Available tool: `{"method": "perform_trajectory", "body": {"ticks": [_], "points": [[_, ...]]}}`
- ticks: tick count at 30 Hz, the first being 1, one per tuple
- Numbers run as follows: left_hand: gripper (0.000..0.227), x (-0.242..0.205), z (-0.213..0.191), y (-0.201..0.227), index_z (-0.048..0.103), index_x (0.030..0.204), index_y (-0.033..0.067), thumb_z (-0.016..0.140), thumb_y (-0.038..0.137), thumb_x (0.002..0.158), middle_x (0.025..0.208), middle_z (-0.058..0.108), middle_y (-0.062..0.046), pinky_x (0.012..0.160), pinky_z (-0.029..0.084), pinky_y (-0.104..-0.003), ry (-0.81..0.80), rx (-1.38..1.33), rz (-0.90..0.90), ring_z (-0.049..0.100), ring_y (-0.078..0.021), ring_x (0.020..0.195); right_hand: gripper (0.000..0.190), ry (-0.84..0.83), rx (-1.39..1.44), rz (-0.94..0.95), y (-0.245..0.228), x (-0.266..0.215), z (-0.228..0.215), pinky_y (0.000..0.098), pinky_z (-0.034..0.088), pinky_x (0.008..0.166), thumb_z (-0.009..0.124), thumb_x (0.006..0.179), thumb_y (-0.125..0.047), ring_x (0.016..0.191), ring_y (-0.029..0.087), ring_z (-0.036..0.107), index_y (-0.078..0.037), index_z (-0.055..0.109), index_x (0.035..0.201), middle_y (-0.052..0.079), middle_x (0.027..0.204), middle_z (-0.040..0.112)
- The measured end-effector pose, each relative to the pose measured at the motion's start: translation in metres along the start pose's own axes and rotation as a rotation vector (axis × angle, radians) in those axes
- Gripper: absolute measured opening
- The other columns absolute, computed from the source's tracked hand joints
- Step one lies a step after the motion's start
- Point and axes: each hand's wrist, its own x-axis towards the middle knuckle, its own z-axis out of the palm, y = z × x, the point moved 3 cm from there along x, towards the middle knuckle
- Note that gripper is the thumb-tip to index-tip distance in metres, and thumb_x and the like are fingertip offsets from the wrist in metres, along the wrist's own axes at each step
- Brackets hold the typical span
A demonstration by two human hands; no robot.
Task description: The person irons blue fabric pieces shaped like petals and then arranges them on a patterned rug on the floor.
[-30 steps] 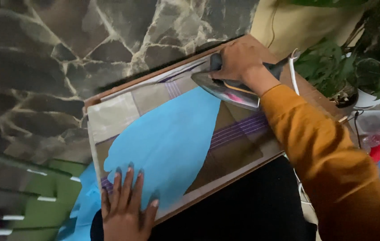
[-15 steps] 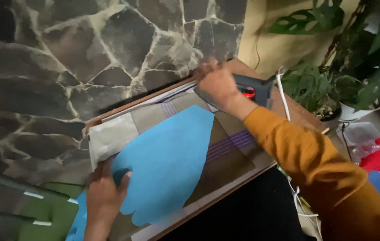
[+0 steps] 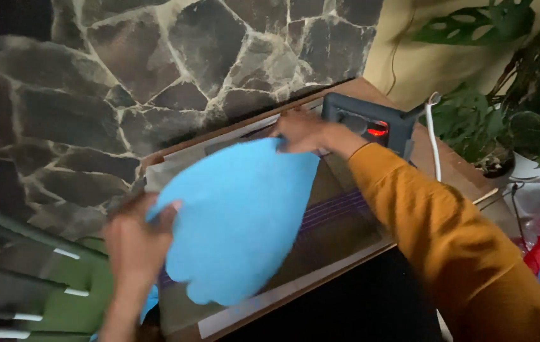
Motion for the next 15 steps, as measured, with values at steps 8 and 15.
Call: {"method": "perform_trajectory", "body": {"ticks": [8, 15], "points": [[0.02, 0.048, -0.042, 0.046, 0.064, 0.089, -0.0141, 0.07, -0.002, 0.074, 0.088, 0.059, -0.02, 0.056, 0.039, -0.03, 0.191, -0.12, 0.314, 0.049, -0.0239, 0.063, 0.022, 0.691, -0.252, 0.047, 0.009, -0.062, -0.083, 0.0451, 0.035, 0.074, 0.061, 0.078, -0.023, 0.091, 0.028, 0.05, -0.008, 0.065, 0.095, 0.009, 0.097, 0.061], [0.022, -0.014, -0.019, 0.039, 0.066, 0.08, 0.0112, 0.063, 0.0, 0.062, 0.099, 0.057, 0.002, 0.091, 0.032, -0.037, 0.018, -0.053, 0.367, 0.048, -0.0181, 0.094, 0.016, 0.783, -0.265, -0.101, -0.013, -0.115, -0.056, 0.0392, 0.029, 0.088, 0.066, 0.067, -0.007, 0.09, 0.018, 0.045, -0.014, 0.07, 0.081, -0.003, 0.088, 0.061]]}}
